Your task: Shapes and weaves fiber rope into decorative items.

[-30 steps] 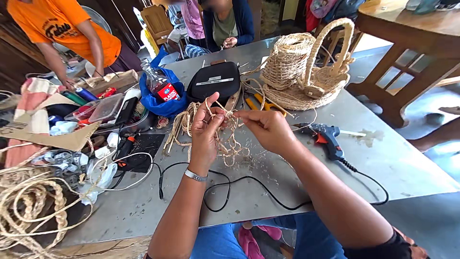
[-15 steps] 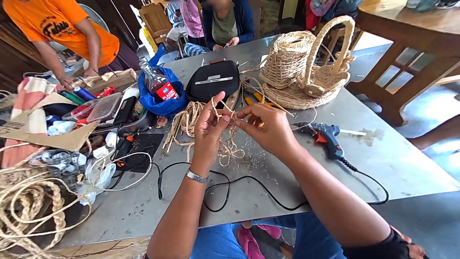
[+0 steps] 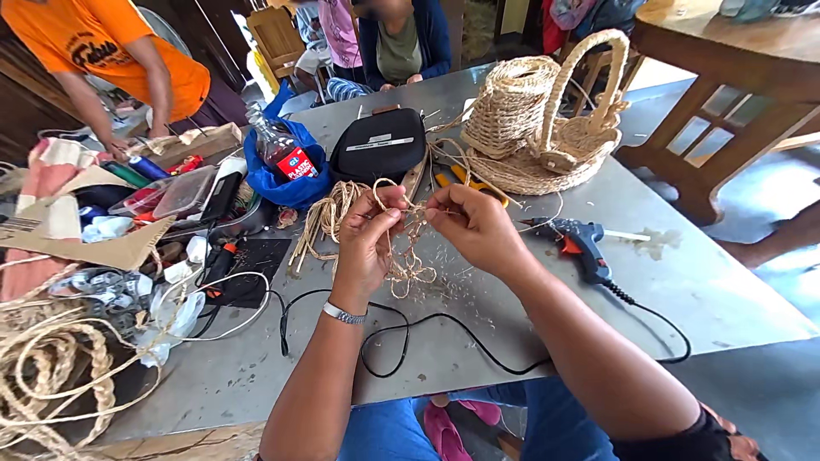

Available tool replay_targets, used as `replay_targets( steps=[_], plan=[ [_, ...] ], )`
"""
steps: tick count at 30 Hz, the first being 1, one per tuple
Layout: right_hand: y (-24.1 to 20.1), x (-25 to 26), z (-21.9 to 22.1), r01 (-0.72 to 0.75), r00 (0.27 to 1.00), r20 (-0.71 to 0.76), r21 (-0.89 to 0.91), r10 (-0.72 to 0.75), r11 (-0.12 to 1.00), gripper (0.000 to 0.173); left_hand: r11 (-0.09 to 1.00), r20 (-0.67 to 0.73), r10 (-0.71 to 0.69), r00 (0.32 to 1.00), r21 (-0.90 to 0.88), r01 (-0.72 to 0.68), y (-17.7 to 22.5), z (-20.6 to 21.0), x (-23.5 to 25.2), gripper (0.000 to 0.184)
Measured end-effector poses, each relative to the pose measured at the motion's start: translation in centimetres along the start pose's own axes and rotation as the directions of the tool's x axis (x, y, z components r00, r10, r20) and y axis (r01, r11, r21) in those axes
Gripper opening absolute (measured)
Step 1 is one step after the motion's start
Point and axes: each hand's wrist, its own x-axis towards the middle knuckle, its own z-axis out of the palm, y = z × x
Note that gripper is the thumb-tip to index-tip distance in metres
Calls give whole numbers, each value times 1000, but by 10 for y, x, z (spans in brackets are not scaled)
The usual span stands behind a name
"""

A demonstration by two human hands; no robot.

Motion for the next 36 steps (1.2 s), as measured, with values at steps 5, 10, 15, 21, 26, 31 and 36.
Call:
replay_targets(
  steps=[5, 10, 15, 21, 26, 31, 36],
  plan=[
    [-4, -1, -5, -47, 999, 6, 23, 47, 999, 12, 992, 58, -48, 997, -113, 55, 1, -2, 1, 29],
    [-3, -1, -4, -32, 999, -13, -6, 32, 999, 15, 990, 109, -77, 991, -113, 89, 3, -4, 1, 30],
    [0, 0, -8, -17, 1000, 1, -38, 17, 999, 13, 988, 89, -152, 984, -19, 155, 4, -3, 0, 31],
    [5, 4, -15, -43, 999, 19, -10, 43, 999, 10, 992, 46, -123, 991, -2, 123, 3, -1, 1, 24],
    [6, 5, -17, -47, 998, 53, 1, 46, 999, 10, 994, 75, -111, 991, 26, 109, 3, 0, 2, 22],
    [4, 4, -16, -67, 996, 49, -9, 68, 998, 9, 993, 118, -114, 986, 42, 110, 1, 2, 2, 27],
    [2, 3, -15, -88, 995, 46, -21, 89, 996, 10, 994, 131, -105, 986, 56, 99, 1, 1, 1, 28]
  ],
)
